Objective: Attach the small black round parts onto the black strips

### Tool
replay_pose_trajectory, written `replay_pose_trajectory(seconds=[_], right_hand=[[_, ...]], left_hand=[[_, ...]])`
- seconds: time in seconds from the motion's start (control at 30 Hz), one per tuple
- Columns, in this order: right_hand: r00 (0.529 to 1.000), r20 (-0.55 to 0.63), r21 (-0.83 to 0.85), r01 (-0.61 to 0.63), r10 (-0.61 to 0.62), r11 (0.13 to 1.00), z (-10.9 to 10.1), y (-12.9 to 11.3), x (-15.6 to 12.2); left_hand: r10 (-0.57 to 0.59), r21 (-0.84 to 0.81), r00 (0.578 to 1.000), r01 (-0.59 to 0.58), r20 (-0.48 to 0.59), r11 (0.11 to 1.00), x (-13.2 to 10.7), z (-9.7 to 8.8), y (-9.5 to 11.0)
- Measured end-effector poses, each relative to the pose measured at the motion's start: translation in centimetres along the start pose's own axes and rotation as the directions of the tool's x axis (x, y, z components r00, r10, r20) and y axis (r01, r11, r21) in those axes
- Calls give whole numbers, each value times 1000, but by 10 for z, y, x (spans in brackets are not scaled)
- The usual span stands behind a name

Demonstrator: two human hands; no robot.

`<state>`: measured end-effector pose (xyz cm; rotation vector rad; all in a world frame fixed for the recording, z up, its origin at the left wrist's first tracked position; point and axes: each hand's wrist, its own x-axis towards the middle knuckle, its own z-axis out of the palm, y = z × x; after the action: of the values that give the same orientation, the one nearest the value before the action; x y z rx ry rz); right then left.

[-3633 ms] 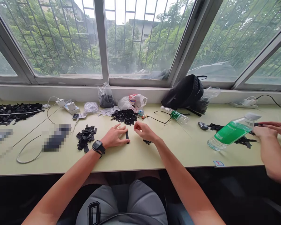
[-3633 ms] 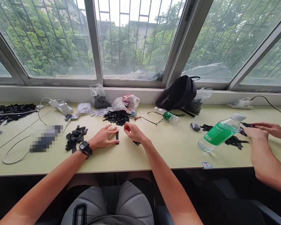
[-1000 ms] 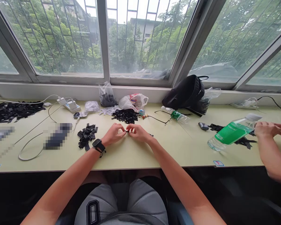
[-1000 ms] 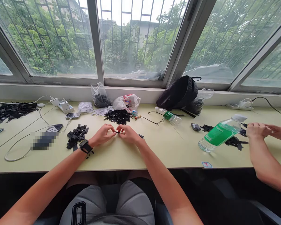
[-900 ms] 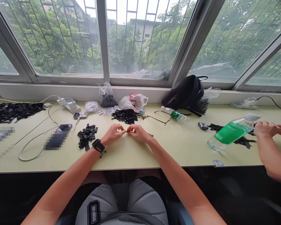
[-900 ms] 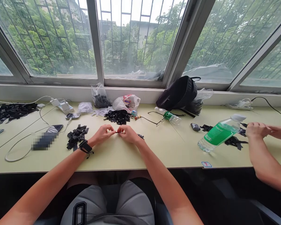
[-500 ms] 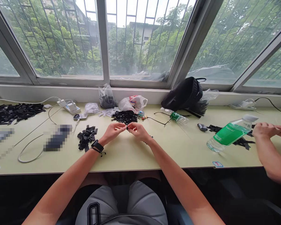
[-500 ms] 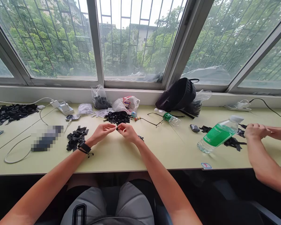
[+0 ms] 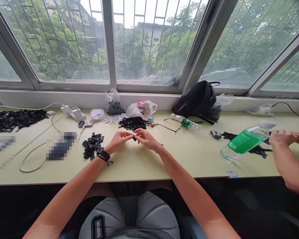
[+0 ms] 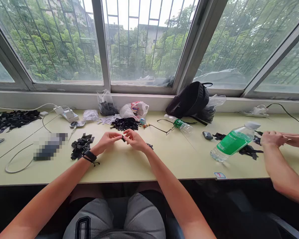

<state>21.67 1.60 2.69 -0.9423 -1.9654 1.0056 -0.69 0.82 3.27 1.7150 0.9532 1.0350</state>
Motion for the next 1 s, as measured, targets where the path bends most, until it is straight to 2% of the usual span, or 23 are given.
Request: replay_pose_trajectory(seconds=[0.13,0.3,0.5,0.57,0.67,0.73,0.8,0.9,1.0], right_hand=[[1000,-17,-22,-2,2,1000,0,3,1],[996,-83,-159,0,-13,987,2,5,0],[1000,-18,-206,-7,3,979,5,5,-3],[999,-36,-265,-8,-2,964,5,7,-4],[993,-107,-420,-5,-44,908,5,10,-4],[985,-143,-496,10,-93,868,4,10,-5],[979,-148,-521,43,-140,852,3,8,-5],[976,-97,-498,123,-196,858,3,4,-7],[973,-25,-462,193,-231,866,6,0,-8]], left_hand=[[-23,44,999,25,-38,999,0,0,0],[76,272,993,-48,-90,961,4,2,-10],[88,392,994,-57,-61,918,5,5,-18],[98,486,993,-52,-70,872,2,6,-19],[129,663,980,6,-154,748,-2,7,-19],[172,709,966,15,-191,705,-3,6,-18],[238,706,957,-51,-169,706,-4,5,-16],[328,678,944,-214,-43,703,-4,4,-14],[341,648,937,-305,75,697,-5,6,-15]])
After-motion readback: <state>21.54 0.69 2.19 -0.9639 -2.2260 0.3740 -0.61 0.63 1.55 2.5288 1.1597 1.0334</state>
